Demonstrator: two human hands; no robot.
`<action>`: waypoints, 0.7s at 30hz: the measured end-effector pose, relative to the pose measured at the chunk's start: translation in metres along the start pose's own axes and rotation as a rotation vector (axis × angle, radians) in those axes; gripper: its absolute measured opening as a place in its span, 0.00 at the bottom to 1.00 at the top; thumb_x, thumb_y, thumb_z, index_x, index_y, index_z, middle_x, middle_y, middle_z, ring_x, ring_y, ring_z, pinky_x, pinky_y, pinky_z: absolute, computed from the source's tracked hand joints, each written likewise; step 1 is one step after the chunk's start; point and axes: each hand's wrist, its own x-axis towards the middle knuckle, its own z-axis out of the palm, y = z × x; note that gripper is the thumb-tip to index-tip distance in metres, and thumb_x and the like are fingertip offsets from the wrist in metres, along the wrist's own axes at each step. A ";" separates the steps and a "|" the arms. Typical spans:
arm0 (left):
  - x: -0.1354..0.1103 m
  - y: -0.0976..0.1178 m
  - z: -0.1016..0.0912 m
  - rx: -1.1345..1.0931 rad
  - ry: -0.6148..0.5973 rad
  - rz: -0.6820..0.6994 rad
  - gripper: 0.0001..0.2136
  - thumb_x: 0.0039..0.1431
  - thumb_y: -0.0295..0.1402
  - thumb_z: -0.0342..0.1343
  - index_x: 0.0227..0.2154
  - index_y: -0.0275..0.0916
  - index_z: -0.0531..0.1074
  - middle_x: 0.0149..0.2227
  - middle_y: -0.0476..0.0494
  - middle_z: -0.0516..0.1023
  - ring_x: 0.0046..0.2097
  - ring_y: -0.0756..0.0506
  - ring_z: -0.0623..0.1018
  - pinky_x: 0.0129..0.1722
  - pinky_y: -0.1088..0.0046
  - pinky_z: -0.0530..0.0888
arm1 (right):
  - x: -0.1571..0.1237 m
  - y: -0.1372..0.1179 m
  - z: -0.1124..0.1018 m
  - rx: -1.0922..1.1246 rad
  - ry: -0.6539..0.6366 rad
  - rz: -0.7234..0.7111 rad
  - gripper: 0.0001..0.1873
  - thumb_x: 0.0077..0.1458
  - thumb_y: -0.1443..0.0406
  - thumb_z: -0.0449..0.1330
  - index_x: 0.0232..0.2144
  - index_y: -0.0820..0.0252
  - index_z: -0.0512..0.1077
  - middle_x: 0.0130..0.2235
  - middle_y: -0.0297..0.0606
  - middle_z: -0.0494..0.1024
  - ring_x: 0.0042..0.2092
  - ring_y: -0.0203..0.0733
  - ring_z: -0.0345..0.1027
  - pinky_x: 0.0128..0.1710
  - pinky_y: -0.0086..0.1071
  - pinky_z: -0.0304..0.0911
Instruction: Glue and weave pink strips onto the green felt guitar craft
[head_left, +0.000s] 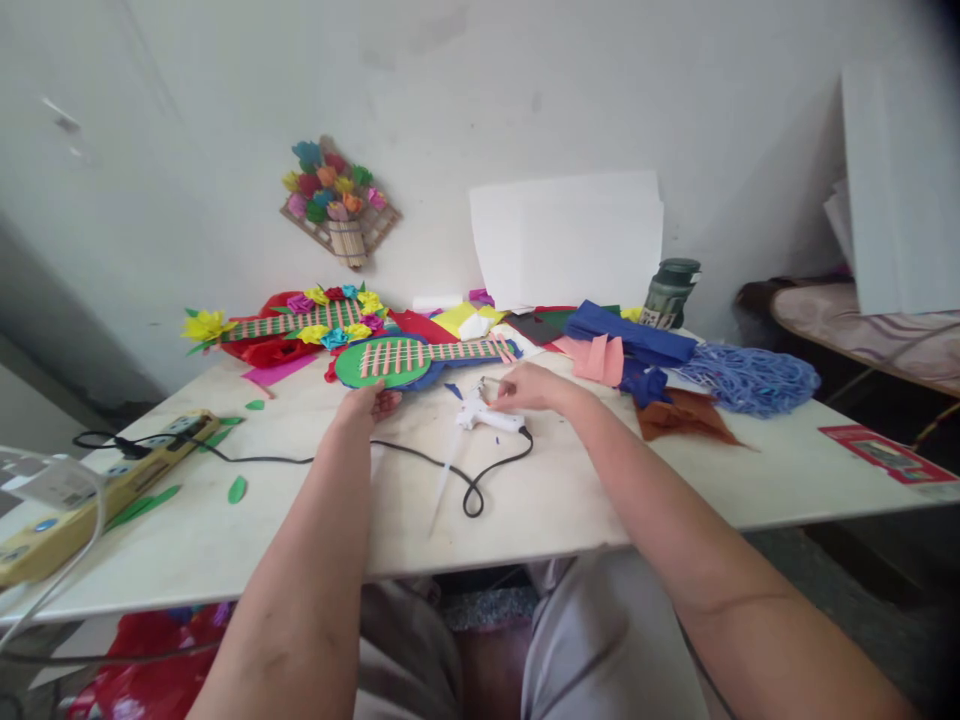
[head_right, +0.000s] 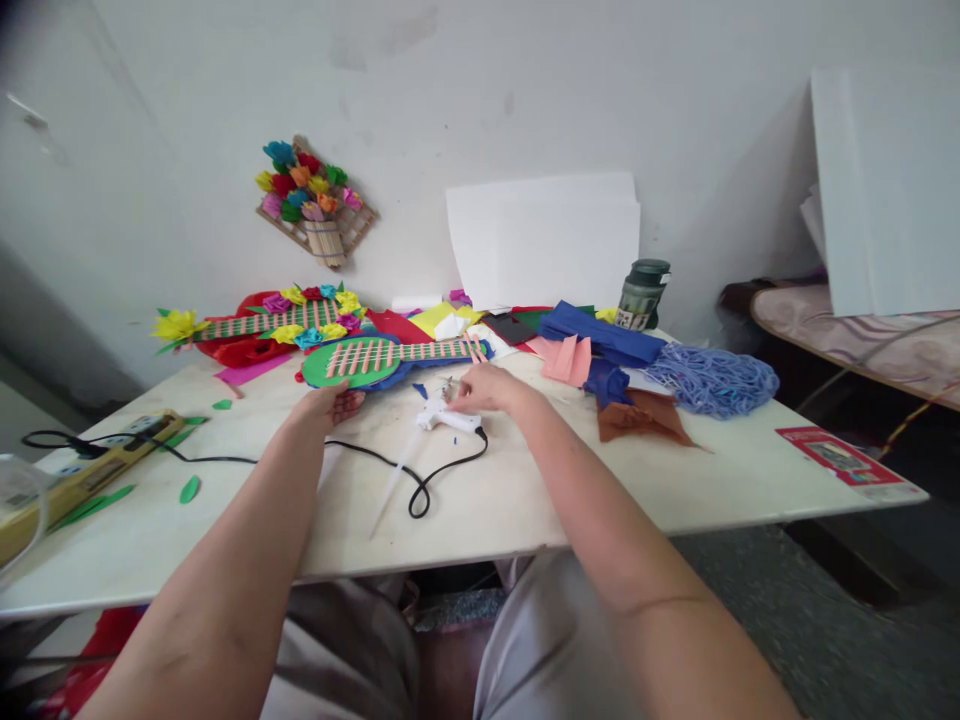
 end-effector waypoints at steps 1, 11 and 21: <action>0.001 -0.001 0.000 -0.008 -0.004 -0.003 0.08 0.58 0.26 0.48 0.25 0.31 0.67 0.19 0.42 0.72 0.21 0.50 0.73 0.23 0.76 0.72 | -0.001 -0.009 0.003 -0.021 -0.035 -0.054 0.22 0.44 0.47 0.58 0.34 0.56 0.75 0.35 0.37 0.77 0.36 0.41 0.69 0.32 0.27 0.58; -0.008 -0.002 -0.011 -0.062 -0.033 -0.018 0.07 0.57 0.27 0.48 0.26 0.32 0.68 0.18 0.44 0.72 0.19 0.51 0.73 0.21 0.76 0.73 | -0.010 -0.006 0.003 -0.295 0.001 0.050 0.17 0.49 0.62 0.54 0.41 0.63 0.71 0.42 0.50 0.75 0.43 0.50 0.68 0.37 0.35 0.60; -0.020 -0.001 -0.037 -0.063 -0.174 -0.060 0.07 0.57 0.27 0.50 0.24 0.33 0.66 0.18 0.45 0.72 0.18 0.50 0.72 0.21 0.74 0.73 | -0.009 -0.006 -0.018 -0.239 0.062 0.258 0.20 0.57 0.56 0.48 0.40 0.61 0.73 0.43 0.48 0.75 0.44 0.48 0.68 0.37 0.34 0.59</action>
